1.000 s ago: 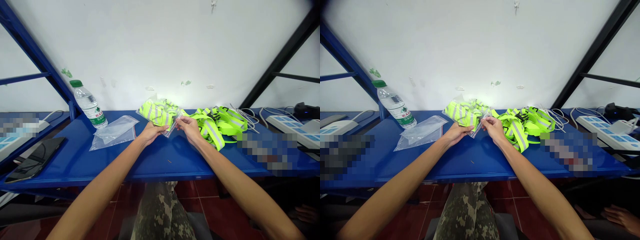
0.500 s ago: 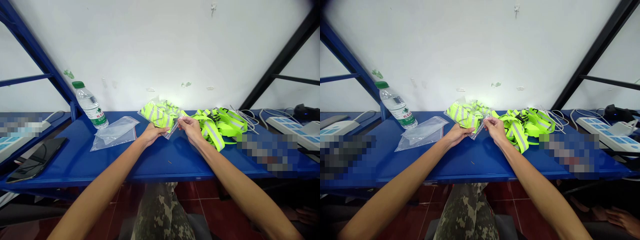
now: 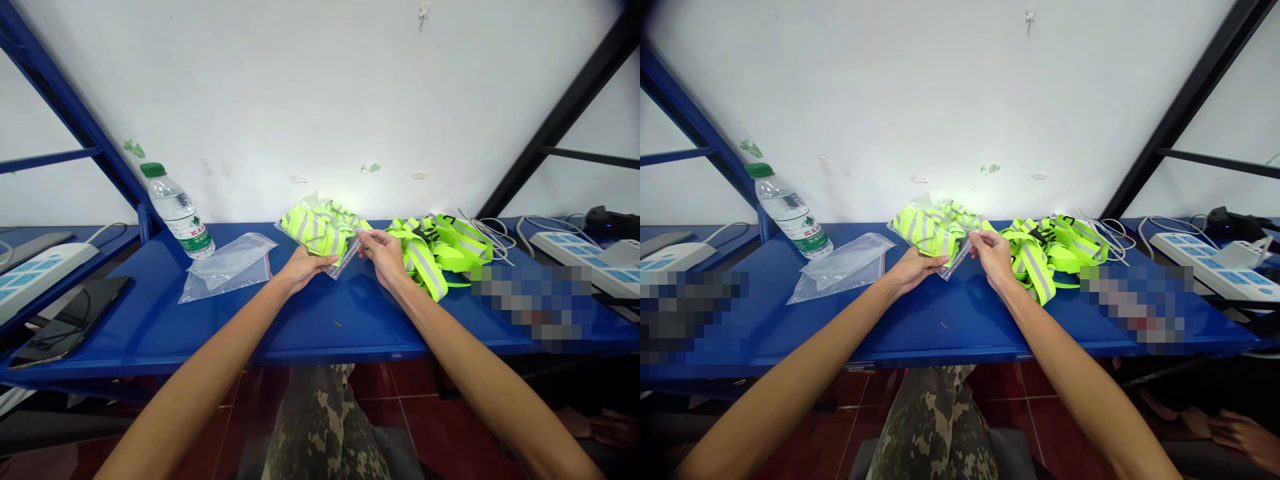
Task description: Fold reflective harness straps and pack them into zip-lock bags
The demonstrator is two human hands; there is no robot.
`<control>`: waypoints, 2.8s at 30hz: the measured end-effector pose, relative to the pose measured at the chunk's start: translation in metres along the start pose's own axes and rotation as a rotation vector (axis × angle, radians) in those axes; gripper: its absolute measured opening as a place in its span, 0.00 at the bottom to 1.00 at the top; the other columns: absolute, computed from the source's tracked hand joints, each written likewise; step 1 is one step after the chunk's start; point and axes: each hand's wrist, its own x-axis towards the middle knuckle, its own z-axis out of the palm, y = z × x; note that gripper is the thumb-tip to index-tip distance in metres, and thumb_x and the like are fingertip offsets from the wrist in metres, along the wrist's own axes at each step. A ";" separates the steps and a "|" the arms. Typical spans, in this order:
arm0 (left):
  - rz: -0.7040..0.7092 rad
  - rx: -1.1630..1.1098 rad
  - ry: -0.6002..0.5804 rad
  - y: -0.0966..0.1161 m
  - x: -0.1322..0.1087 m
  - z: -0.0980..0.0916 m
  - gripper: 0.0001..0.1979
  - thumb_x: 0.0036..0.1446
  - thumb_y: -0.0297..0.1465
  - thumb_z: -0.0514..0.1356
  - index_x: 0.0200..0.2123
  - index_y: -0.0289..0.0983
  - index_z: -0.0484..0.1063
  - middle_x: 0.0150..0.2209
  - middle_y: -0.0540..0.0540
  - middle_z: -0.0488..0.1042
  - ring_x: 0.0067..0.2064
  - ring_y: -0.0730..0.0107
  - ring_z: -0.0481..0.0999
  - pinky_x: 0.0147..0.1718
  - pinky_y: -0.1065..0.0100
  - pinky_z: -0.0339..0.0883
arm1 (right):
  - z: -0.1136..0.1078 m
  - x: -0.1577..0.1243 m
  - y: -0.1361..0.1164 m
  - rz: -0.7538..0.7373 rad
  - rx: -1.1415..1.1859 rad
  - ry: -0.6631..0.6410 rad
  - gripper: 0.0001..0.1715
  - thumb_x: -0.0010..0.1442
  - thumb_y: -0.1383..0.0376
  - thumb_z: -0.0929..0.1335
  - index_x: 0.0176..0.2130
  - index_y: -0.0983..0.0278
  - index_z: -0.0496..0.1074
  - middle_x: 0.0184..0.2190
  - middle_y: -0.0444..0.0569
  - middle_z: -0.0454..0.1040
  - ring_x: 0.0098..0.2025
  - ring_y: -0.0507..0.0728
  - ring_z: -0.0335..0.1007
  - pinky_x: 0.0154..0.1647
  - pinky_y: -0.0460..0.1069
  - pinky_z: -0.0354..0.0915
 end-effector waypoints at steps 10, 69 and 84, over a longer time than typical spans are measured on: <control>0.000 0.010 -0.007 -0.002 0.001 -0.001 0.27 0.36 0.26 0.76 0.44 0.34 0.78 0.47 0.39 0.79 0.42 0.64 0.78 0.40 0.66 0.72 | 0.000 0.000 -0.002 -0.003 -0.005 0.019 0.19 0.46 0.51 0.75 0.29 0.62 0.73 0.21 0.43 0.71 0.23 0.51 0.64 0.24 0.48 0.63; 0.063 -0.008 0.057 0.002 -0.001 0.005 0.26 0.35 0.29 0.76 0.42 0.32 0.78 0.40 0.40 0.80 0.36 0.65 0.78 0.36 0.64 0.72 | 0.009 -0.011 0.021 0.104 -0.062 -0.408 0.31 0.41 0.61 0.78 0.40 0.60 0.62 0.25 0.38 0.74 0.25 0.52 0.72 0.31 0.50 0.71; 0.085 0.011 0.033 0.001 -0.002 0.009 0.27 0.35 0.31 0.76 0.42 0.30 0.77 0.40 0.39 0.80 0.34 0.63 0.79 0.36 0.58 0.74 | 0.010 -0.013 0.021 0.120 -0.052 -0.473 0.35 0.36 0.63 0.80 0.39 0.60 0.62 0.22 0.37 0.73 0.23 0.51 0.70 0.27 0.47 0.68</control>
